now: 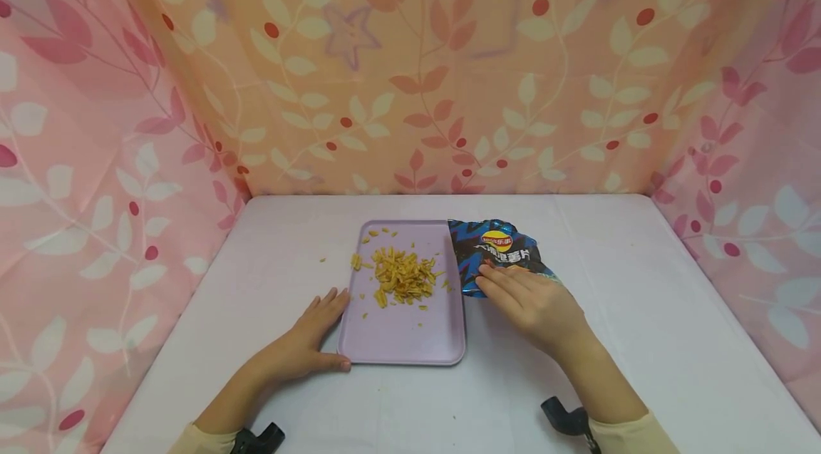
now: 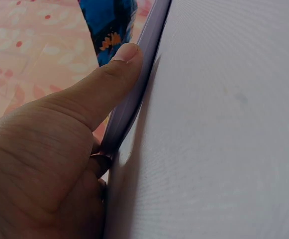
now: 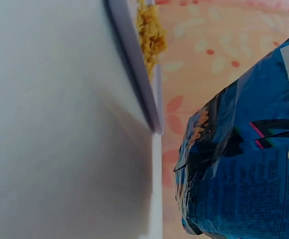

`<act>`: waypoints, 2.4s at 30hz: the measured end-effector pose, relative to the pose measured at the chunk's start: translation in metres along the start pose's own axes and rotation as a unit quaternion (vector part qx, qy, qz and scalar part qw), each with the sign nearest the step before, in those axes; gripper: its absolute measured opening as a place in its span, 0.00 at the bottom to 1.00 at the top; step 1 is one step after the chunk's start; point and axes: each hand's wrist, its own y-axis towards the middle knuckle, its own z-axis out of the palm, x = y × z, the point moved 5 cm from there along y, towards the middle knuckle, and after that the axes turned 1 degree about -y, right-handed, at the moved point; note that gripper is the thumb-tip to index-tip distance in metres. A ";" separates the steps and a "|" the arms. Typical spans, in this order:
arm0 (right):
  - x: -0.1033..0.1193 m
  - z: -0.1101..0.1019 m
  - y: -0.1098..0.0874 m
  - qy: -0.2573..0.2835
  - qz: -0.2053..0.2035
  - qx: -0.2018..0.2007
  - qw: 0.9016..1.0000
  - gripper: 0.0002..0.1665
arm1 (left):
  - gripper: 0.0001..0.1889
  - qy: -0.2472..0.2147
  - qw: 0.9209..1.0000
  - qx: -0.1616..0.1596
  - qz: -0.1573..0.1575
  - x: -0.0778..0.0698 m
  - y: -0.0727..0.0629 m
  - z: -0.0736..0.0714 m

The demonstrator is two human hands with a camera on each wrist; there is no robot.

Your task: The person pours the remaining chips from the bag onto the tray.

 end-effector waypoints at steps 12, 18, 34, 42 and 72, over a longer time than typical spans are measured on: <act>-0.005 0.011 -0.032 -0.014 0.023 0.087 0.996 0.23 | 0.66 -0.003 1.000 -0.003 0.002 -0.001 -0.001 -0.001; -0.008 0.017 -0.046 -0.002 0.039 0.118 0.992 0.26 | 0.65 -0.003 1.000 -0.004 0.011 -0.002 -0.001 -0.002; -0.006 0.032 -0.074 0.059 0.129 0.279 0.950 0.33 | 0.66 0.006 1.000 -0.009 0.005 0.001 -0.003 0.000; -0.008 0.036 -0.093 0.081 0.194 0.298 0.931 0.28 | 0.65 0.005 1.000 -0.012 0.021 0.000 0.002 0.002; -0.009 0.044 -0.114 0.121 0.263 0.332 0.898 0.26 | 0.63 0.010 1.000 -0.017 0.004 0.005 0.000 -0.007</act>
